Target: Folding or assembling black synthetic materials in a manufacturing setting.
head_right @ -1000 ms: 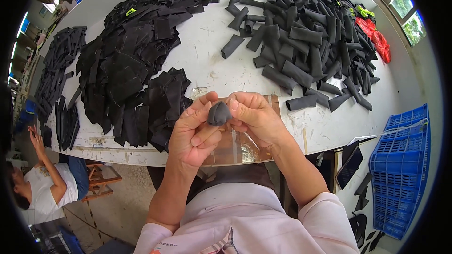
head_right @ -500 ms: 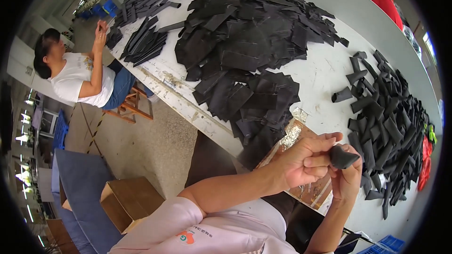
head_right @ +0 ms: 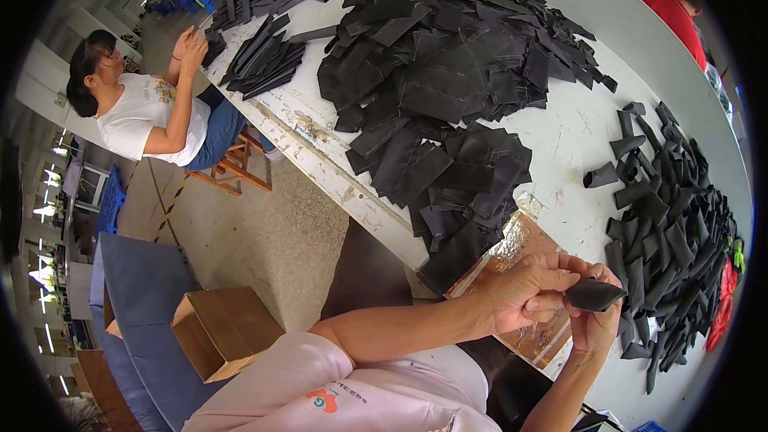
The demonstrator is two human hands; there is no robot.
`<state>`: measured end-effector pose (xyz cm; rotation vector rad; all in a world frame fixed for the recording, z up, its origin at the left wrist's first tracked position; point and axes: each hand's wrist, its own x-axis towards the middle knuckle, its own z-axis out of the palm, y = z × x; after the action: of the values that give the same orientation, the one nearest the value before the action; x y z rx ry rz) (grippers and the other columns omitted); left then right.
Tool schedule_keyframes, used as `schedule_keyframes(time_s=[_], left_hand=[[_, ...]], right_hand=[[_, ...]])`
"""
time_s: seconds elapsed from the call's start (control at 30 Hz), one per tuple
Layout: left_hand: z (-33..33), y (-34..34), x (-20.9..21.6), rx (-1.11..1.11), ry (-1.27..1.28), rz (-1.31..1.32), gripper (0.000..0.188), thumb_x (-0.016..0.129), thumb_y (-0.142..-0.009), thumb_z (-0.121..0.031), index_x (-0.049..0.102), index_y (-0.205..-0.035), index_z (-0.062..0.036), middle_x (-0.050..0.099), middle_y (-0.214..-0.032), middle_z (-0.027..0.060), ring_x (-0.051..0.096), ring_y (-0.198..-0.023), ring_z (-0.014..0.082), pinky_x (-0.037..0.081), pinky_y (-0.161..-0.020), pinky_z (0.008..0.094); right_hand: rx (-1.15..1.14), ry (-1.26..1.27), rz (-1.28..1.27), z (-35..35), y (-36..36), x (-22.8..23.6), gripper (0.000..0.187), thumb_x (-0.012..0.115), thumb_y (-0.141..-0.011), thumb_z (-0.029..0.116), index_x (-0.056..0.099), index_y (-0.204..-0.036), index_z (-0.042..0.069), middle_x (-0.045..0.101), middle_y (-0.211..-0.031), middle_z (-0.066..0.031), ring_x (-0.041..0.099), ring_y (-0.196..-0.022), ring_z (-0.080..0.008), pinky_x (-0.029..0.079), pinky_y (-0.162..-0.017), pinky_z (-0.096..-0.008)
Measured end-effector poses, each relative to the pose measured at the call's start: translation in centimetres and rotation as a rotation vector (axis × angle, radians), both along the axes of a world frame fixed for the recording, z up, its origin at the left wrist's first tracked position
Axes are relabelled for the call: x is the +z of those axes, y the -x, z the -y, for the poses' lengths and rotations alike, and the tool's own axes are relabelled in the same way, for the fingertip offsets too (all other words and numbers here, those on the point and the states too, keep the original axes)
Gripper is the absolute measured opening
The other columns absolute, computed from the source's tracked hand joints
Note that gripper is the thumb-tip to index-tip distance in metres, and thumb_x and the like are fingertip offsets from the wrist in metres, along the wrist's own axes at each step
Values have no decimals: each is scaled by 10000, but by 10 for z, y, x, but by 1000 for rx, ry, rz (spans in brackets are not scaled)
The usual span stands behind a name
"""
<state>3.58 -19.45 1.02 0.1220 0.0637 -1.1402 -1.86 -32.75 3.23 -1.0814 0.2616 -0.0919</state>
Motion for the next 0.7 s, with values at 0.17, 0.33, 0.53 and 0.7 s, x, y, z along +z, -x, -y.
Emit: schedule_keyframes(time_s=[0.17,0.33,0.53,0.7], left_hand=[[-3,-4,26,20,274,-166,144,489,-847,-90,484,-991,-85,514,-681,-15,304,-345,7,215,-313,144],[-2,-5,23,39,314,-249,169,473,-853,-82,449,-1020,-82,506,-679,-14,301,-338,15,204,-310,149],[-4,2,-8,29,-23,-3,183,514,-831,-104,450,-999,-68,506,-667,-16,314,-337,13,206,-303,155],[-5,6,23,143,-105,243,167,492,-807,-45,451,-969,-49,506,-660,3,385,-390,13,263,-321,152]], right_hand=[[14,79,137,2,-7,24,187,616,-694,77,466,-783,7,491,-775,-70,461,-524,-85,338,-388,-153],[15,144,63,4,-8,28,252,646,-683,94,491,-858,1,507,-796,-63,459,-533,-79,339,-397,-151],[34,1,-39,3,4,-13,312,690,-677,180,486,-850,21,495,-707,-27,446,-508,-67,325,-395,-162],[4,35,33,12,4,-15,297,685,-703,210,494,-837,26,481,-676,-8,462,-532,-73,376,-437,-189]])
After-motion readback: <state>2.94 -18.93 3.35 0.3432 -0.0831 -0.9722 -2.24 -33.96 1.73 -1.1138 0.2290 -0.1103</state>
